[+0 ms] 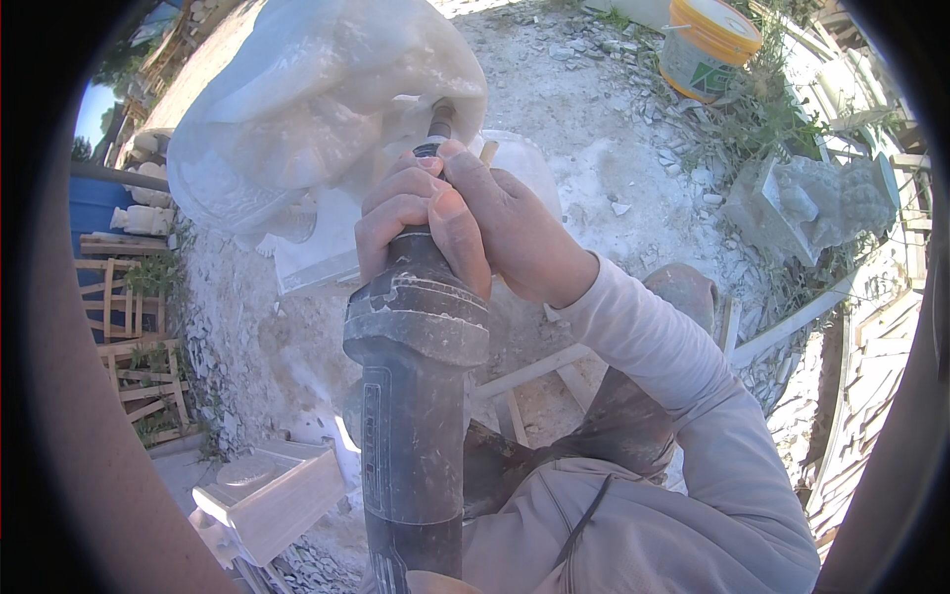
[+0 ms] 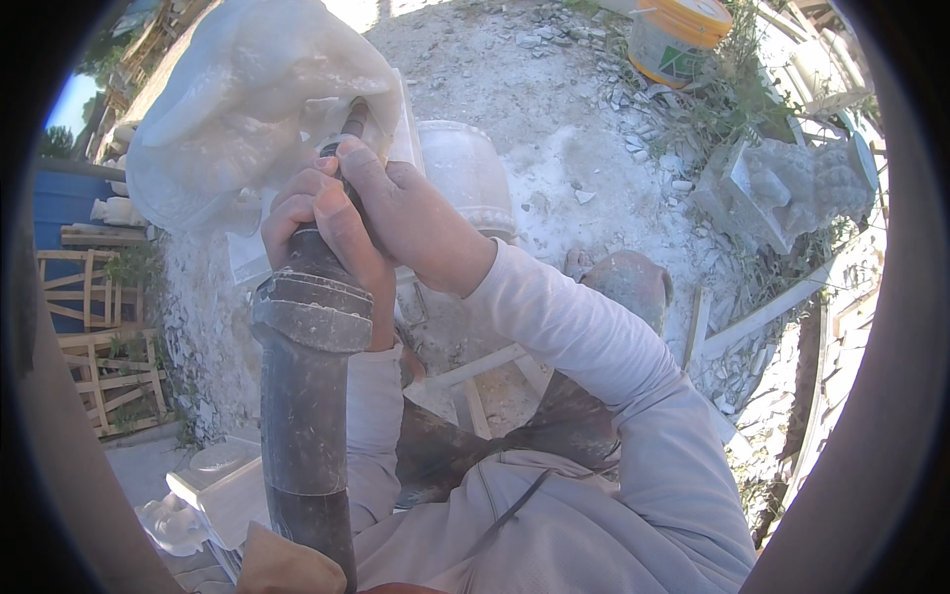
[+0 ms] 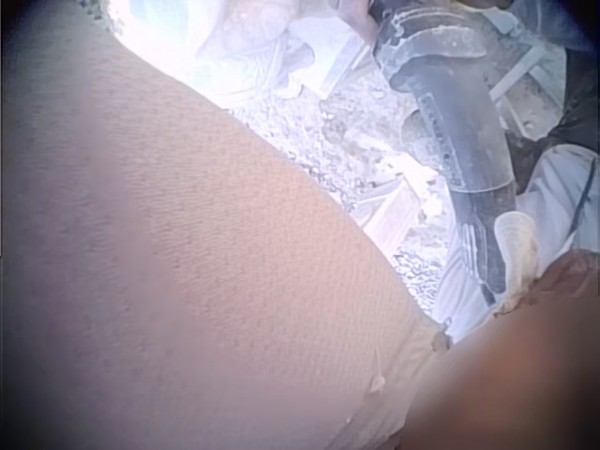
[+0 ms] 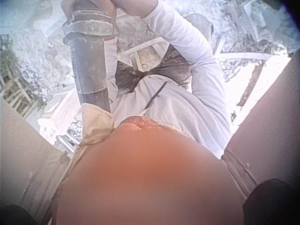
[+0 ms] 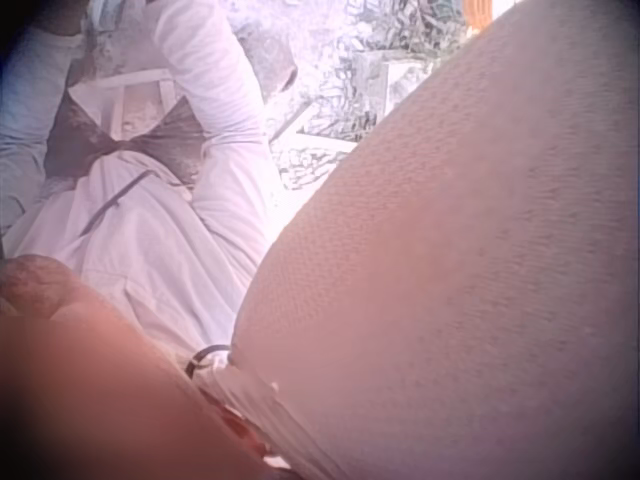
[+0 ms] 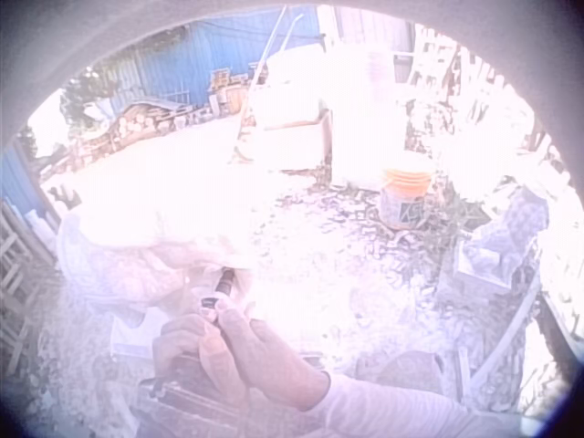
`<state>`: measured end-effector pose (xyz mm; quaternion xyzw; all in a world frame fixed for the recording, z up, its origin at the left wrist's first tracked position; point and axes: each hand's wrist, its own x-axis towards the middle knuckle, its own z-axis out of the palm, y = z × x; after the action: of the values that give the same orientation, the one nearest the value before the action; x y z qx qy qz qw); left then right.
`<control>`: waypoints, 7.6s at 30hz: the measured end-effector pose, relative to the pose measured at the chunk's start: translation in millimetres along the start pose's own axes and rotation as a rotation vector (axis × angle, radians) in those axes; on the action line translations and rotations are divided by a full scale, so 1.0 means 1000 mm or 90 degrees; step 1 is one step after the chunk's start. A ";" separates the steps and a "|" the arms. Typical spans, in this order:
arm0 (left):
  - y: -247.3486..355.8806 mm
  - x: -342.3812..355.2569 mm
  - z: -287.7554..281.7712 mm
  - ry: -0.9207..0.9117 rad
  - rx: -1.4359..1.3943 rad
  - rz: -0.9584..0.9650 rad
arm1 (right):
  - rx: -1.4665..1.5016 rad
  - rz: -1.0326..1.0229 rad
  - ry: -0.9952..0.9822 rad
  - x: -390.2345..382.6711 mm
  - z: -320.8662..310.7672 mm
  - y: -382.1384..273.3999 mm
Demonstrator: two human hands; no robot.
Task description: Carving and detailing a stone elephant sculpture using a rotary tool.
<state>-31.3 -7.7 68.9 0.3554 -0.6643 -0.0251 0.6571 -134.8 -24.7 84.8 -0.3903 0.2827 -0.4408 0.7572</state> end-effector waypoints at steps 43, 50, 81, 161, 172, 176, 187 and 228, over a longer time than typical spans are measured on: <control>0.001 -0.001 -0.002 -0.011 0.017 0.002 | -0.037 -0.059 0.034 0.001 0.002 0.007; 0.001 -0.001 -0.002 -0.005 0.023 -0.004 | -0.054 -0.048 0.010 0.000 -0.002 0.007; -0.001 -0.002 -0.003 -0.013 0.020 0.019 | -0.045 -0.017 0.011 -0.005 0.002 0.001; 0.009 0.008 0.001 -0.072 -0.042 0.053 | 0.015 -0.198 0.028 -0.012 -0.001 0.015; 0.025 -0.012 -0.034 -0.020 -0.053 0.058 | -0.199 -0.143 -0.135 -0.029 0.002 0.034; 0.020 -0.008 -0.033 -0.027 -0.053 0.085 | -0.324 -0.237 -0.098 -0.025 0.008 0.030; 0.011 -0.008 -0.024 -0.053 -0.029 0.067 | -0.038 -0.030 -0.080 -0.010 0.004 0.022; -0.013 0.024 -0.038 -0.104 0.005 0.004 | 0.222 -0.029 0.012 0.022 0.035 0.022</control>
<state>10.4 -13.1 88.6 0.3527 -0.7168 -0.0491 0.5995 -88.3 -25.4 82.9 -0.2550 0.1999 -0.5037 0.8008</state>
